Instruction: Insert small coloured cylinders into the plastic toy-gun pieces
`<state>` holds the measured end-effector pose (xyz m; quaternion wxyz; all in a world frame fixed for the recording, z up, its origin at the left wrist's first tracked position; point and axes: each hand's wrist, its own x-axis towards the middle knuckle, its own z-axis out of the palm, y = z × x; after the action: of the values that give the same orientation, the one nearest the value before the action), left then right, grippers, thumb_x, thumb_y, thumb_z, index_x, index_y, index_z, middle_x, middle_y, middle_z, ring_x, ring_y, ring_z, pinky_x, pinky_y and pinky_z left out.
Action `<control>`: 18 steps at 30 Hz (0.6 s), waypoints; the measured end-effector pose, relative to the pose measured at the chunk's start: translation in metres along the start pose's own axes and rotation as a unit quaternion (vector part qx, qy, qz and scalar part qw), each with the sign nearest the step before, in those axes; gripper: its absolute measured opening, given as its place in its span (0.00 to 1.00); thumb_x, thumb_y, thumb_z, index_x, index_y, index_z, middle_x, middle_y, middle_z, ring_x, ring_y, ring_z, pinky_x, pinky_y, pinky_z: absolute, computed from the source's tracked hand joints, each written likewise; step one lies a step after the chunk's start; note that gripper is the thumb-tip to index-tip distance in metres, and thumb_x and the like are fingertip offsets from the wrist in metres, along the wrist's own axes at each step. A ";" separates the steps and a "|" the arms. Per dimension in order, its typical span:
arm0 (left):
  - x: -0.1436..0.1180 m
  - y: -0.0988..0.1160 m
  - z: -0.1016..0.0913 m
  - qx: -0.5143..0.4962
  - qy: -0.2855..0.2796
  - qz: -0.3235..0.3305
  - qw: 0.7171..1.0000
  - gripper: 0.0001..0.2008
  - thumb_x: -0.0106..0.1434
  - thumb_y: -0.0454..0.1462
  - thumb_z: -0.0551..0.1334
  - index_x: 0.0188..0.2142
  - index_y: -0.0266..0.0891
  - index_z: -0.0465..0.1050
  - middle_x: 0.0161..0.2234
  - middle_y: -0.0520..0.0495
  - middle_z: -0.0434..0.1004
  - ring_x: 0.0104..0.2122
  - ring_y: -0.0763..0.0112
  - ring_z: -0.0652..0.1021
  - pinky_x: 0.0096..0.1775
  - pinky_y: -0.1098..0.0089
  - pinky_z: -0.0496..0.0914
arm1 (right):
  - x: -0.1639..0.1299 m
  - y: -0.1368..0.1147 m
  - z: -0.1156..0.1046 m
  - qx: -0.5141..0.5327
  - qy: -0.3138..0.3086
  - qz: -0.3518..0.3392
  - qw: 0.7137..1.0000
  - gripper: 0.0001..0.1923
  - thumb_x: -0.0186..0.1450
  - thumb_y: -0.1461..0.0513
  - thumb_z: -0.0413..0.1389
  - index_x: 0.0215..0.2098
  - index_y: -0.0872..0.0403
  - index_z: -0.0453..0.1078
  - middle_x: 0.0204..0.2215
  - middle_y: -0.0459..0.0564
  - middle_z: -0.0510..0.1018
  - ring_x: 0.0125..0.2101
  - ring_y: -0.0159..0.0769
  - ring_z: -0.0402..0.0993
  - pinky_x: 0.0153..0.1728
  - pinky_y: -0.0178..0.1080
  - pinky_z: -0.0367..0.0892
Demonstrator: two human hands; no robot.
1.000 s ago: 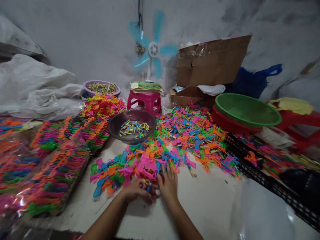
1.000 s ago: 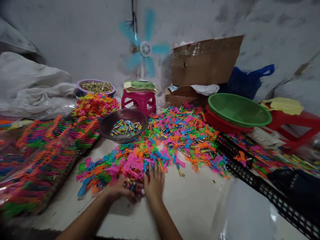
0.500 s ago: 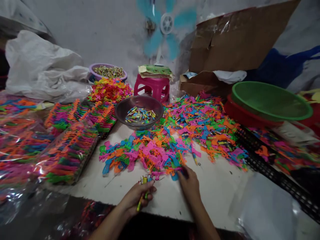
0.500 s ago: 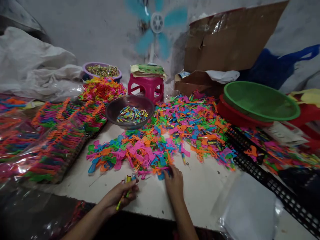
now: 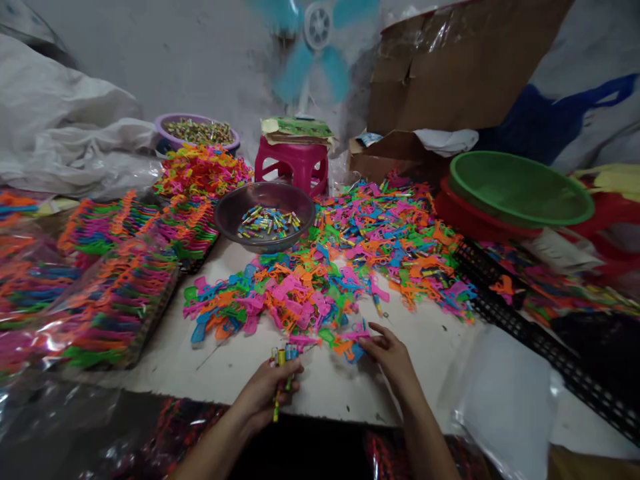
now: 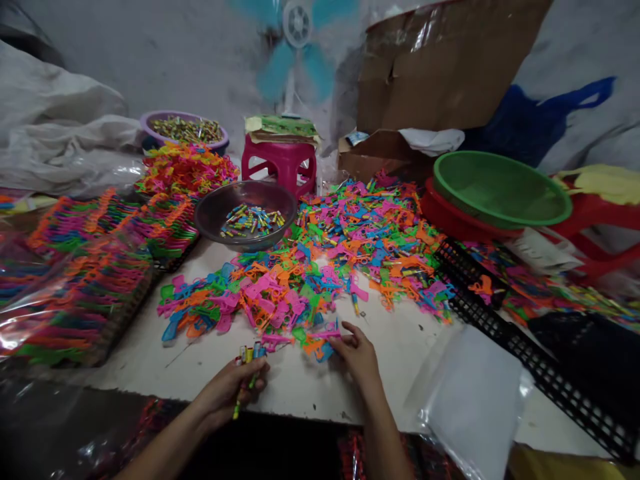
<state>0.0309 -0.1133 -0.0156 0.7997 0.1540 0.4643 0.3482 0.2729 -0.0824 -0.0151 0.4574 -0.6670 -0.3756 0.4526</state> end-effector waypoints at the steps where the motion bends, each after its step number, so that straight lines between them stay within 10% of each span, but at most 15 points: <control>1: -0.001 0.001 -0.001 -0.001 0.005 -0.005 1.000 0.13 0.46 0.38 0.66 0.26 0.32 0.66 0.16 0.54 0.65 0.17 0.81 0.70 0.11 0.85 0.51 | -0.001 0.002 -0.001 0.003 -0.005 0.009 1.000 0.26 0.41 0.56 0.64 0.37 0.59 0.68 0.18 0.43 0.71 0.18 0.30 0.65 0.19 0.32 0.59; 7: -0.004 0.000 -0.001 0.033 0.018 0.006 0.999 0.11 0.46 0.37 0.66 0.25 0.32 0.67 0.17 0.52 0.69 0.14 0.82 0.68 0.10 0.84 0.51 | -0.016 0.008 -0.005 0.029 -0.053 0.041 0.997 0.18 0.48 0.51 0.58 0.27 0.58 0.72 0.14 0.43 0.69 0.14 0.28 0.62 0.16 0.32 0.57; 12: -0.005 -0.001 0.004 0.054 0.030 0.044 0.997 0.11 0.47 0.37 0.65 0.26 0.31 0.68 0.19 0.49 0.71 0.15 0.80 0.69 0.10 0.83 0.53 | -0.019 0.009 -0.003 -0.139 0.035 -0.085 0.986 0.15 0.49 0.51 0.57 0.25 0.54 0.75 0.26 0.50 0.76 0.29 0.38 0.70 0.29 0.36 0.64; 18: -0.014 0.005 0.007 0.075 0.010 0.071 0.995 0.16 0.48 0.39 0.64 0.36 0.31 0.69 0.18 0.48 0.72 0.14 0.79 0.69 0.11 0.82 0.54 | -0.024 -0.002 0.005 -0.032 0.069 -0.040 0.996 0.20 0.48 0.50 0.58 0.32 0.56 0.72 0.18 0.44 0.72 0.17 0.30 0.62 0.18 0.33 0.59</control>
<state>0.0301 -0.1185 -0.0001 0.7547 0.2427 0.4846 0.3697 0.2608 -0.1027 -0.0073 0.4788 -0.6950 -0.3838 0.3747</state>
